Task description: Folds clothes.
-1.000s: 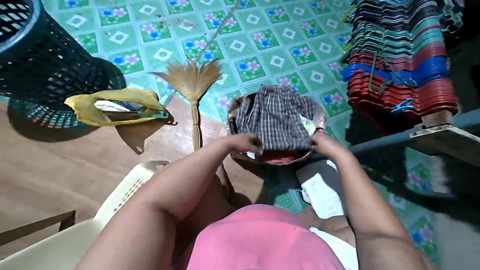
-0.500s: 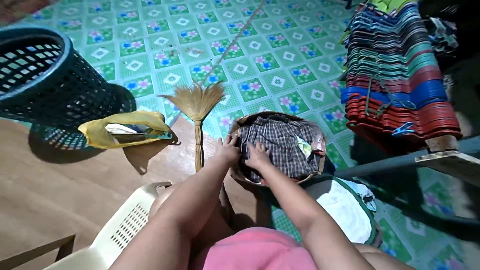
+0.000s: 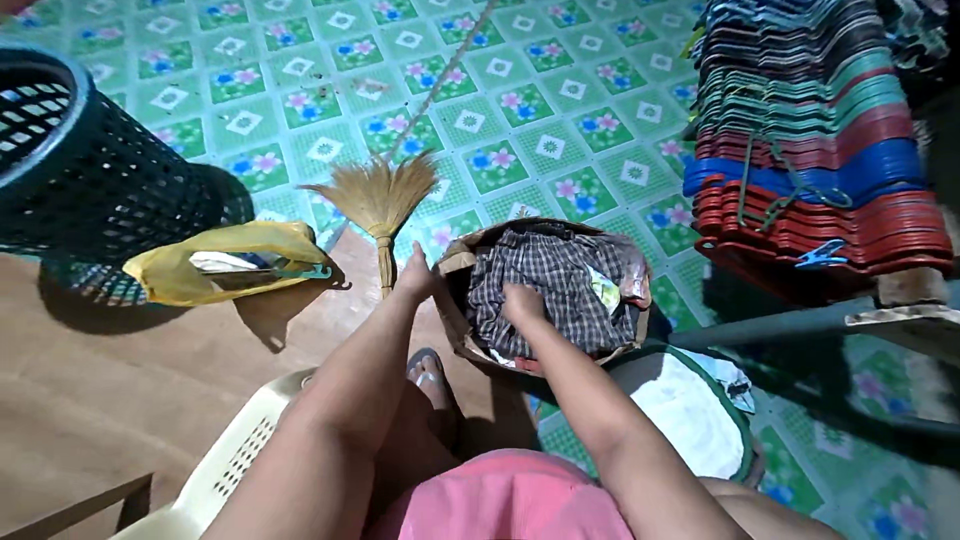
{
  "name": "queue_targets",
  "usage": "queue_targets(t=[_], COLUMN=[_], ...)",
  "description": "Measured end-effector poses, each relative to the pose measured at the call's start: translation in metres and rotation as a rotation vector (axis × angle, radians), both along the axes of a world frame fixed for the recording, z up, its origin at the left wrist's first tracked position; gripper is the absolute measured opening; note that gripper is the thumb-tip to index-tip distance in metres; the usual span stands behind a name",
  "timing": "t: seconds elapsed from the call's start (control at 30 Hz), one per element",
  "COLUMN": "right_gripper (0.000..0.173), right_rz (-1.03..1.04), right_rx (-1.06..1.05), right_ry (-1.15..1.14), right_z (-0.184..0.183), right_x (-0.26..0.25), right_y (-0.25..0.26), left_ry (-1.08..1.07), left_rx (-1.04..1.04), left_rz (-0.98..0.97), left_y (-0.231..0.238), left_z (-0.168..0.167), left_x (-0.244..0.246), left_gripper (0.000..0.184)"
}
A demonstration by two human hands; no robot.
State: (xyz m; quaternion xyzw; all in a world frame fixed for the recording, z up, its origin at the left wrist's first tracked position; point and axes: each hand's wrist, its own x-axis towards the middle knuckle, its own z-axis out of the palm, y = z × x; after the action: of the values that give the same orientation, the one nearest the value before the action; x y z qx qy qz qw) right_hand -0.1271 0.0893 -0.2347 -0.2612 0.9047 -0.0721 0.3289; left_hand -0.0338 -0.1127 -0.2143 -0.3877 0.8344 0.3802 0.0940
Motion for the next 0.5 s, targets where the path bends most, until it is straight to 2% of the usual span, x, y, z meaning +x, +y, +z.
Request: queue_targets(t=[0.07, 0.13, 0.27, 0.3, 0.33, 0.4, 0.5], right_gripper=[0.035, 0.035, 0.038, 0.039, 0.039, 0.038, 0.036], right_rz=[-0.027, -0.053, -0.065, -0.068, -0.072, -0.091, -0.180], right_rx=[-0.006, -0.015, -0.010, -0.010, -0.010, -0.040, -0.126], right_ry=[-0.006, 0.004, -0.001, -0.009, -0.015, -0.013, 0.003], right_z=[-0.001, -0.001, -0.001, -0.001, -0.001, -0.001, -0.004], right_x=[0.001, 0.003, 0.004, 0.003, 0.003, 0.006, 0.011], right_y=[-0.004, -0.006, -0.007, -0.007, -0.007, -0.008, -0.009], left_ry=[-0.001, 0.009, 0.042, 0.001, -0.071, -0.250, -0.293], left_rx=[0.015, -0.039, -0.303, -0.370, -0.403, -0.404, -0.374], left_rz=[0.058, 0.055, -0.211, -0.300, -0.359, -0.419, -0.371], left_y=[-0.006, -0.002, 0.009, 0.015, 0.020, 0.027, 0.026], left_z=[-0.006, -0.009, -0.007, -0.009, -0.010, -0.009, -0.010], left_x=[0.003, 0.002, -0.004, -0.007, -0.010, -0.016, -0.018], left_gripper=[0.090, 0.070, 0.019, 0.014, 0.013, 0.024, 0.044])
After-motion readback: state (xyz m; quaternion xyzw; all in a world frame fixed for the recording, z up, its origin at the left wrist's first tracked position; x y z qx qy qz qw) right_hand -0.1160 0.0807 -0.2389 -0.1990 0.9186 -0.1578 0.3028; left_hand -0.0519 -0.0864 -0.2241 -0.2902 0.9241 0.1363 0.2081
